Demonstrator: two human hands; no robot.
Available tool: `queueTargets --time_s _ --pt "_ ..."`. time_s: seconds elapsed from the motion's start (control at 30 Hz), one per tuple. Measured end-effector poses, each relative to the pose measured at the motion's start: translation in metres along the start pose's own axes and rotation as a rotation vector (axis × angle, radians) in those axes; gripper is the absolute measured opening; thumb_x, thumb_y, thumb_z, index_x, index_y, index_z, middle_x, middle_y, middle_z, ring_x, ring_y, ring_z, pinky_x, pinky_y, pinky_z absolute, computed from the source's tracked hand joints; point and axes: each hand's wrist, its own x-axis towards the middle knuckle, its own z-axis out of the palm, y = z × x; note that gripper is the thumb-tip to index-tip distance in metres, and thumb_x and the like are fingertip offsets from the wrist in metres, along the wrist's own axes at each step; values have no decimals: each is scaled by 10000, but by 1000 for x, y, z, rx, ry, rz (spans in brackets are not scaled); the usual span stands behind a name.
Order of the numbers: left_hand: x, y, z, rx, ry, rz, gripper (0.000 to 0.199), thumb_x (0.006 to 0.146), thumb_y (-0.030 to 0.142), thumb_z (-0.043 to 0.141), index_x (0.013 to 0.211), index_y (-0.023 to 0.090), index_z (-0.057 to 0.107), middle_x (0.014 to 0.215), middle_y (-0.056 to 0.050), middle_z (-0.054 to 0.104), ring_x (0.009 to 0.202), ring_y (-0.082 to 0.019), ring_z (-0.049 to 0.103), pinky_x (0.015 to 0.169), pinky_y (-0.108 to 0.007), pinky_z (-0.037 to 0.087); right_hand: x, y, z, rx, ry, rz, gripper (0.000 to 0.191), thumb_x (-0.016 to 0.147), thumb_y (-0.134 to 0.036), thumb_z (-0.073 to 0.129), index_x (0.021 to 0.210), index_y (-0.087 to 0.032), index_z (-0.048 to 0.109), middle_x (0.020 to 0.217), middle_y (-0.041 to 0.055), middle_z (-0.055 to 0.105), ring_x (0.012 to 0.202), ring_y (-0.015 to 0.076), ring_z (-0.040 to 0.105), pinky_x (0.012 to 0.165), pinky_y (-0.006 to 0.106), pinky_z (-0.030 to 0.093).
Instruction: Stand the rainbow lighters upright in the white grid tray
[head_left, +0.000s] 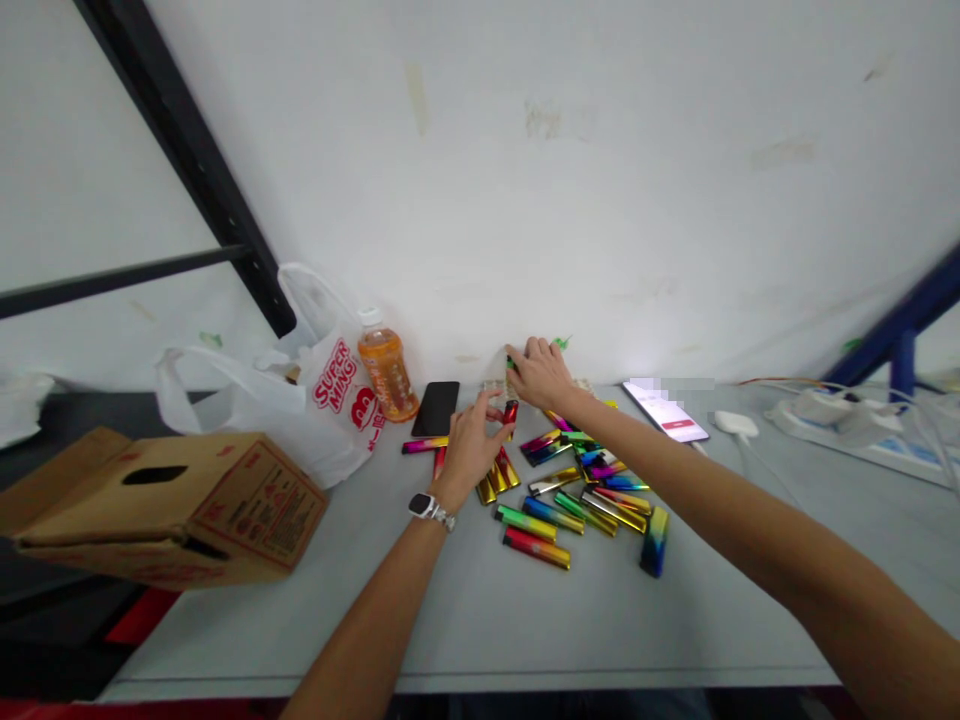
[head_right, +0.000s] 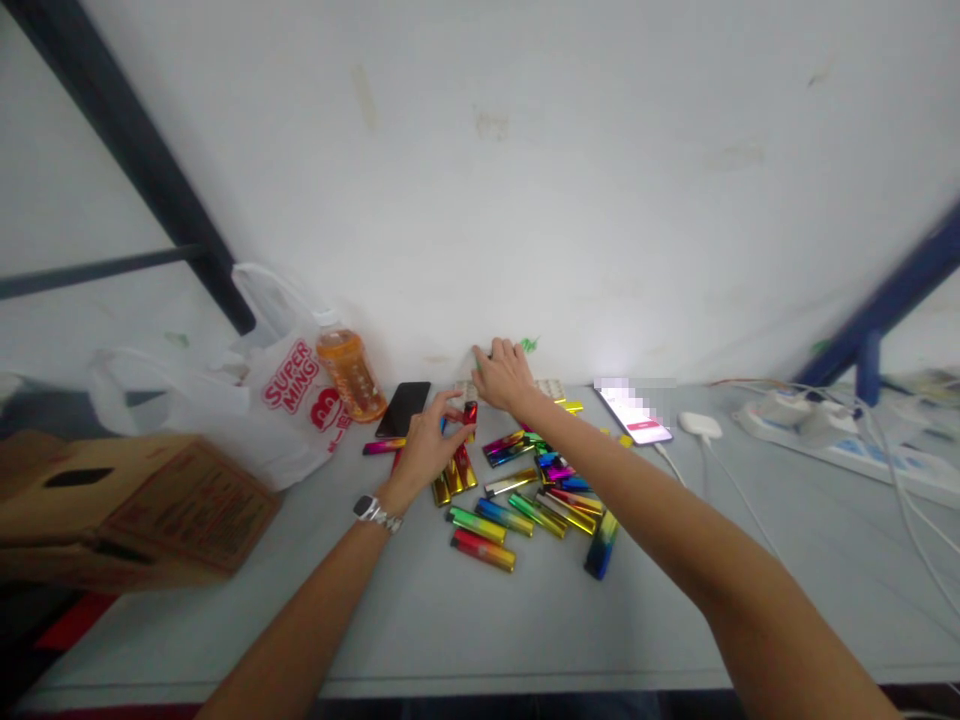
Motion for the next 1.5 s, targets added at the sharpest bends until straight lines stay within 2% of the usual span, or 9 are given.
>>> queueTargets --time_s 0.13,0.27,0.43,0.53,0.63,0.73,1.0,1.27,1.5 --pt "3 0 1 -208 183 -6 388 860 236 701 1214 224 543 924 -21 735 909 -202 696 887 -361 470 -21 -9 -10 475 110 205 400 1010 -445 418 1210 -204 668 1090 121 617 1077 280 533 964 438 365" --pt "0 10 5 -320 301 30 370 822 272 739 1124 220 533 894 -19 724 893 -197 697 866 -347 490 -56 -26 -12 948 114 149 422 945 -552 535 1159 -215 669 1066 75 640 1019 225 580 892 362 447" --pt "-5 18 9 -302 328 79 357 786 321 757 1031 221 518 969 -40 695 928 -202 674 854 -341 496 -77 -38 -2 1218 208 161 324 956 -514 533 965 -213 653 958 48 675 914 196 606 844 333 476" --pt "-4 12 4 -157 322 130 229 816 315 705 956 211 556 936 -38 679 884 -199 644 833 -347 478 -80 -37 -1 1384 260 303 344 927 -560 557 891 -219 579 763 3 634 711 159 586 690 294 480" --pt "-2 3 -2 -86 332 159 49 869 248 587 883 204 571 864 -32 669 833 -194 626 793 -340 461 -85 -35 -3 1533 226 434 416 864 -636 594 813 -232 510 547 -79 437 474 108 402 474 242 346" --pt "-1 0 -2 -26 297 158 72 873 225 555 806 202 570 806 -29 662 795 -196 618 765 -339 450 -88 -36 -3 1588 194 525 481 836 -671 581 684 -231 461 493 -95 322 430 86 280 427 241 243" --pt "-3 12 9 69 124 199 155 894 222 548 742 207 571 785 -29 669 824 -205 632 789 -345 444 -90 -36 9 1278 315 590 351 834 -423 521 569 -229 397 515 -54 356 505 103 318 480 259 250" --pt "-4 10 6 152 15 180 126 898 240 566 783 208 606 844 -39 687 881 -218 637 833 -362 461 -94 -39 8 1370 278 520 540 844 -692 535 595 -234 395 515 -59 324 499 105 307 475 258 270" --pt "-2 6 -17 194 -175 180 185 824 385 712 863 211 664 978 -60 704 967 -255 632 873 -378 468 -95 -37 12 1381 287 516 546 866 -669 547 585 -225 398 521 -60 323 499 99 309 480 256 258"
